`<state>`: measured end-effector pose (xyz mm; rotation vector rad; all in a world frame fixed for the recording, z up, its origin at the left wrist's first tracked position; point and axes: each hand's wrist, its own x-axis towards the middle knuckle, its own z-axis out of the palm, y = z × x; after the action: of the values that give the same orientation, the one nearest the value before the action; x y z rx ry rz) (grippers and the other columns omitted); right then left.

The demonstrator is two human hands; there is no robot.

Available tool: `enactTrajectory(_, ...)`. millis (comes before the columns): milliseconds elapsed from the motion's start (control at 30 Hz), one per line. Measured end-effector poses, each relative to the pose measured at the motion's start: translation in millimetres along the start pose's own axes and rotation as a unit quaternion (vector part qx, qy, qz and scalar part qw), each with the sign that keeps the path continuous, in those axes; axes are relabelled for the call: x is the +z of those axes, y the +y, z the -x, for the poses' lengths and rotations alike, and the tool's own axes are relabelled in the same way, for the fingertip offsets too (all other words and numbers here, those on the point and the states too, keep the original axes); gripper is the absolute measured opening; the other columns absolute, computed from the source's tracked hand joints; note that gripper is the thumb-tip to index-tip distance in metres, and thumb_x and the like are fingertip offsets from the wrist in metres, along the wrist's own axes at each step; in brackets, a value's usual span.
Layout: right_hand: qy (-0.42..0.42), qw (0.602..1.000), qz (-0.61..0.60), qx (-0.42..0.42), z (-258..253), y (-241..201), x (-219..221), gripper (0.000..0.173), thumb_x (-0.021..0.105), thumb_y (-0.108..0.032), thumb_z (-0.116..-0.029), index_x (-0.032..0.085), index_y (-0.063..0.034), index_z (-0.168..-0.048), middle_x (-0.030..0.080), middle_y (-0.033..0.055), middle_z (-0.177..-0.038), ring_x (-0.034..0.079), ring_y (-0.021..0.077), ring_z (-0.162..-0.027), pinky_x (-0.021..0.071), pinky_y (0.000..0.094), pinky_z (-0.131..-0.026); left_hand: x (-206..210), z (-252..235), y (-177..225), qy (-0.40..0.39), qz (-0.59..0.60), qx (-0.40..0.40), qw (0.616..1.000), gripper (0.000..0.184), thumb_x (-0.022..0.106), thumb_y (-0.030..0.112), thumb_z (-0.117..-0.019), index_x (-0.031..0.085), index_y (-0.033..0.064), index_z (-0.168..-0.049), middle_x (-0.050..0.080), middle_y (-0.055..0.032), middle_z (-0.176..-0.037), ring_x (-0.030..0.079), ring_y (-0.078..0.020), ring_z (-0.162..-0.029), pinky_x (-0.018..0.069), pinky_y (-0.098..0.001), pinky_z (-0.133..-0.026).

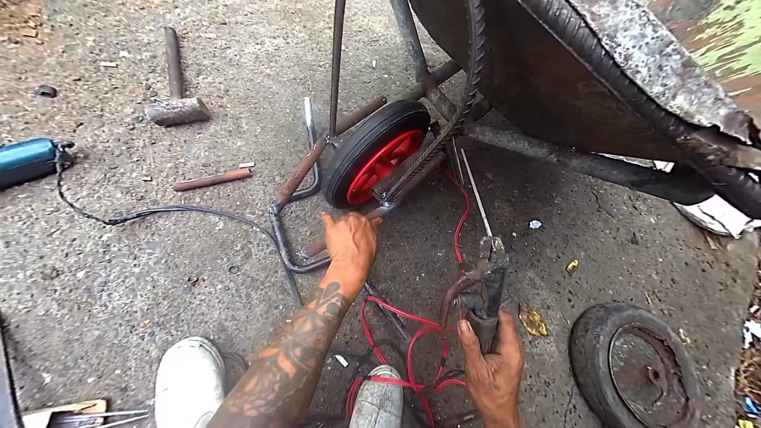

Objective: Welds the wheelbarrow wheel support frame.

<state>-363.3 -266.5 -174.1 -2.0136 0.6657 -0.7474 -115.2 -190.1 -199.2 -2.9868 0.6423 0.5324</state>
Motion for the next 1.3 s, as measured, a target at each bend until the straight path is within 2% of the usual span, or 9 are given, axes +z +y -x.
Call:
enactTrajectory(167,0.003,1.000,-0.003,0.000,0,0,3,0.051,0.066,-0.035,-0.0975,0.056,0.0077,-0.123,0.067,0.0000,-0.096,0.064,-0.0047,-0.081,0.0562,0.0125,-0.075,1,0,3,-0.008,-0.004,-0.010,1.000,0.064,0.031,0.050,-0.1088,0.065,-0.0039,-0.108,0.071,-0.0228,-0.101,0.069,-0.0408,-0.097,0.0417,-0.0619,-0.101)
enactTrajectory(333,-0.004,1.000,0.017,0.009,-4,0,4,0.051,0.066,-0.037,-0.0969,0.059,0.0059,-0.123,0.069,0.0005,-0.097,0.066,-0.0034,-0.084,0.0576,0.0145,-0.077,-2,1,3,-0.011,0.002,-0.008,1.000,0.063,0.032,0.050,-0.1083,0.067,-0.0023,-0.106,0.071,-0.0221,-0.101,0.069,-0.0399,-0.098,0.0432,-0.0608,-0.100)
enactTrajectory(433,-0.010,0.999,0.041,0.011,-4,1,7,0.054,0.065,-0.041,-0.0977,0.060,0.0053,-0.125,0.070,0.0002,-0.092,0.067,-0.0027,-0.080,0.0585,0.0166,-0.073,2,0,2,0.001,0.004,-0.005,1.000,0.063,0.033,0.051,-0.1074,0.067,-0.0016,-0.102,0.071,-0.0218,-0.099,0.069,-0.0397,-0.095,0.0457,-0.0599,-0.095)
enactTrajectory(567,-0.009,0.997,0.080,-0.012,-4,-2,13,0.056,0.063,-0.043,-0.0990,0.060,0.0062,-0.126,0.072,0.0028,-0.094,0.068,-0.0006,-0.081,0.0595,0.0191,-0.074,3,2,4,0.004,0.001,-0.014,1.000,0.066,0.032,0.052,-0.1071,0.066,-0.0038,-0.101,0.071,-0.0236,-0.098,0.069,-0.0420,-0.096,0.0458,-0.0610,-0.095)
enactTrajectory(700,-0.028,0.993,0.117,0.013,-8,-4,18,0.056,0.061,-0.044,-0.0991,0.061,0.0042,-0.128,0.073,0.0034,-0.092,0.069,0.0045,-0.078,0.0603,0.0257,-0.070,5,7,6,0.005,0.013,-0.010,1.000,0.062,0.034,0.049,-0.1072,0.066,-0.0039,-0.103,0.070,-0.0246,-0.099,0.069,-0.0426,-0.096,0.0455,-0.0621,-0.095)
enactTrajectory(900,0.008,0.995,0.097,-0.014,-1,-10,14,0.054,0.063,-0.043,-0.0989,0.061,0.0052,-0.124,0.071,0.0025,-0.090,0.067,-0.0002,-0.075,0.0591,0.0197,-0.069,5,8,5,0.017,0.014,-0.009,1.000,0.062,0.036,0.050,-0.1065,0.066,-0.0040,-0.103,0.071,-0.0243,-0.097,0.070,-0.0429,-0.095,0.0464,-0.0606,-0.095)
enactTrajectory(1167,-0.025,0.990,0.138,0.024,-2,-6,30,0.054,0.063,-0.044,-0.0978,0.063,0.0001,-0.129,0.074,0.0038,-0.097,0.071,0.0081,-0.080,0.0612,0.0302,-0.069,2,7,4,0.001,0.006,-0.014,1.000,0.061,0.037,0.051,-0.1061,0.067,-0.0018,-0.101,0.071,-0.0232,-0.097,0.070,-0.0412,-0.096,0.0457,-0.0608,-0.095)
enactTrajectory(1300,-0.018,0.992,0.119,0.032,2,-7,28,0.053,0.063,-0.043,-0.0982,0.063,0.0006,-0.129,0.074,0.0026,-0.096,0.070,0.0054,-0.080,0.0610,0.0273,-0.070,2,7,4,-0.002,0.001,-0.020,1.000,0.063,0.035,0.052,-0.1063,0.067,-0.0017,-0.101,0.071,-0.0229,-0.097,0.070,-0.0408,-0.096,0.0459,-0.0599,-0.094)
